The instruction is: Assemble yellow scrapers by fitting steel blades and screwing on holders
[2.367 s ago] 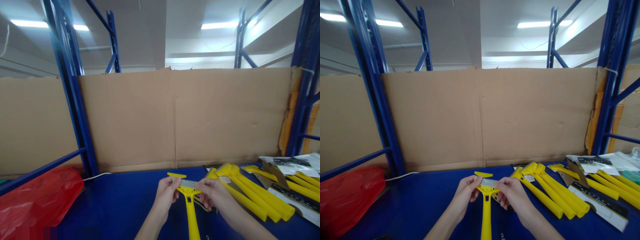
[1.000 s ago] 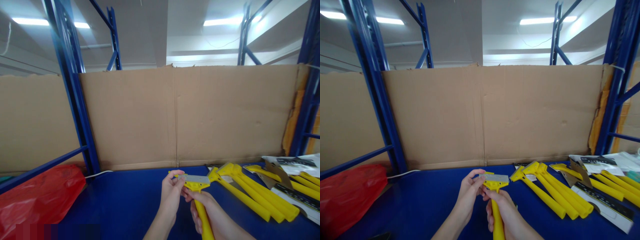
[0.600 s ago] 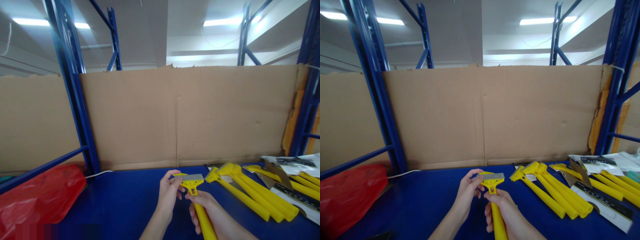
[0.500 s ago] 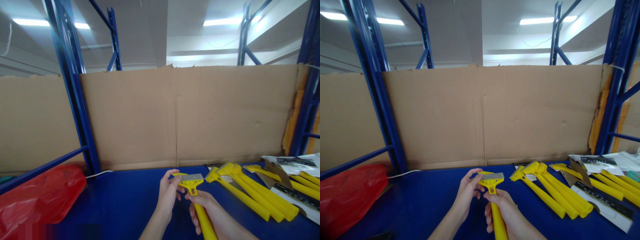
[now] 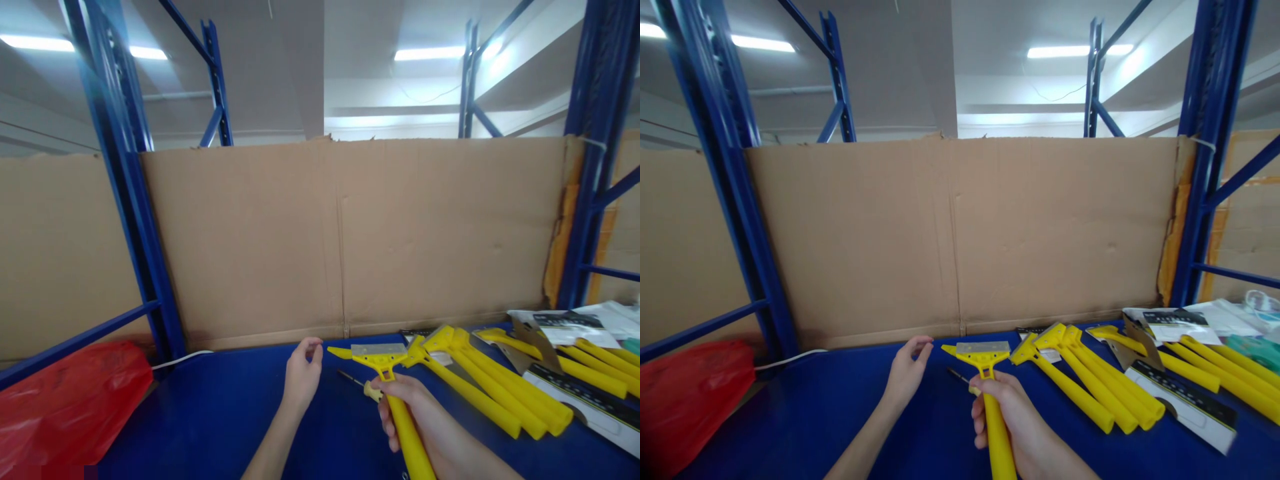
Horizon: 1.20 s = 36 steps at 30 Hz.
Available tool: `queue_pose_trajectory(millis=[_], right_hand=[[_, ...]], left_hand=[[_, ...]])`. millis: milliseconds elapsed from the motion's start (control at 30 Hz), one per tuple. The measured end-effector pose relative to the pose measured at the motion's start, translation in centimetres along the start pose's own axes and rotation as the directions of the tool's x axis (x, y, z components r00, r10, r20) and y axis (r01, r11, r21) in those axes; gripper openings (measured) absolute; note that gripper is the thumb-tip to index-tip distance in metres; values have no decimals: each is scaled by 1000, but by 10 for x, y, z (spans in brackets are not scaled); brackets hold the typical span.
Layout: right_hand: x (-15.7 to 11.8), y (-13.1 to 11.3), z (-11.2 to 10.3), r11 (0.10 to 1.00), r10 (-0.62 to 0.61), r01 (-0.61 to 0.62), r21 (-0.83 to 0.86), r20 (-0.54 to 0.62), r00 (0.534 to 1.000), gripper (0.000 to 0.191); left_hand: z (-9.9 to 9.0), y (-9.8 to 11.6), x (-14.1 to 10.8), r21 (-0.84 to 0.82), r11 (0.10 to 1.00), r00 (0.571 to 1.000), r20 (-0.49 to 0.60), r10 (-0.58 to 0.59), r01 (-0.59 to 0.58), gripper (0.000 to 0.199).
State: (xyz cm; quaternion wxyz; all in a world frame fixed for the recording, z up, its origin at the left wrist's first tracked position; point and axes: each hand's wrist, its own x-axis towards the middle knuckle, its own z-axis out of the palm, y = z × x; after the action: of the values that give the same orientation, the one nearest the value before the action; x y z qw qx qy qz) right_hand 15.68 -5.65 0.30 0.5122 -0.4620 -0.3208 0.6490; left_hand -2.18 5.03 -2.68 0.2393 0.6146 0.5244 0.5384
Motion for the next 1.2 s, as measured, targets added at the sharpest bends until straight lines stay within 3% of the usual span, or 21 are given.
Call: queue_pose_trajectory(millis=[67, 167, 267, 367, 700, 833, 900, 1033, 1133, 1200], right_hand=[[0, -2, -1, 1000, -10, 10, 6, -12, 1000, 12], [1, -2, -2, 1000, -14, 14, 15, -24, 1000, 11], [2, -3, -3, 1000, -5, 5, 14, -22, 1000, 12], [1, -2, -3, 1000, -9, 9, 20, -21, 1000, 13], [-2, -1, -1, 1000, -23, 23, -8, -16, 1000, 10], [-1, 0, -2, 1000, -10, 10, -6, -9, 1000, 11], [0, 0, -3, 1000, -7, 7, -8, -4, 1000, 13], [0, -1, -4, 1000, -12, 12, -17, -13, 1000, 15], [0, -1, -4, 1000, -19, 19, -17, -20, 1000, 15], [1, 0, -4, 1000, -18, 17, -24, -9, 1000, 15]], left_hand=[[3, -5, 1, 119, 986, 991, 75, 111, -120, 22], [8, -8, -3, 301, 911, 942, 268, 204, -283, 42], [9, -6, -9, 441, 824, 882, 450, 141, -357, 60], [4, -2, -12, 531, 750, 848, 525, 74, -394, 65], [-9, 17, -16, 781, 470, 900, 428, 78, -412, 33], [-10, 28, -15, 809, 371, 867, 498, -18, -456, 30], [-10, 33, -16, 798, 355, 844, 535, -48, -486, 30], [-13, 40, -20, 785, 351, 825, 562, -55, -511, 54], [-19, 43, -19, 803, 382, 865, 501, -16, -458, 49], [-24, 43, -17, 808, 450, 911, 410, 34, -381, 39]])
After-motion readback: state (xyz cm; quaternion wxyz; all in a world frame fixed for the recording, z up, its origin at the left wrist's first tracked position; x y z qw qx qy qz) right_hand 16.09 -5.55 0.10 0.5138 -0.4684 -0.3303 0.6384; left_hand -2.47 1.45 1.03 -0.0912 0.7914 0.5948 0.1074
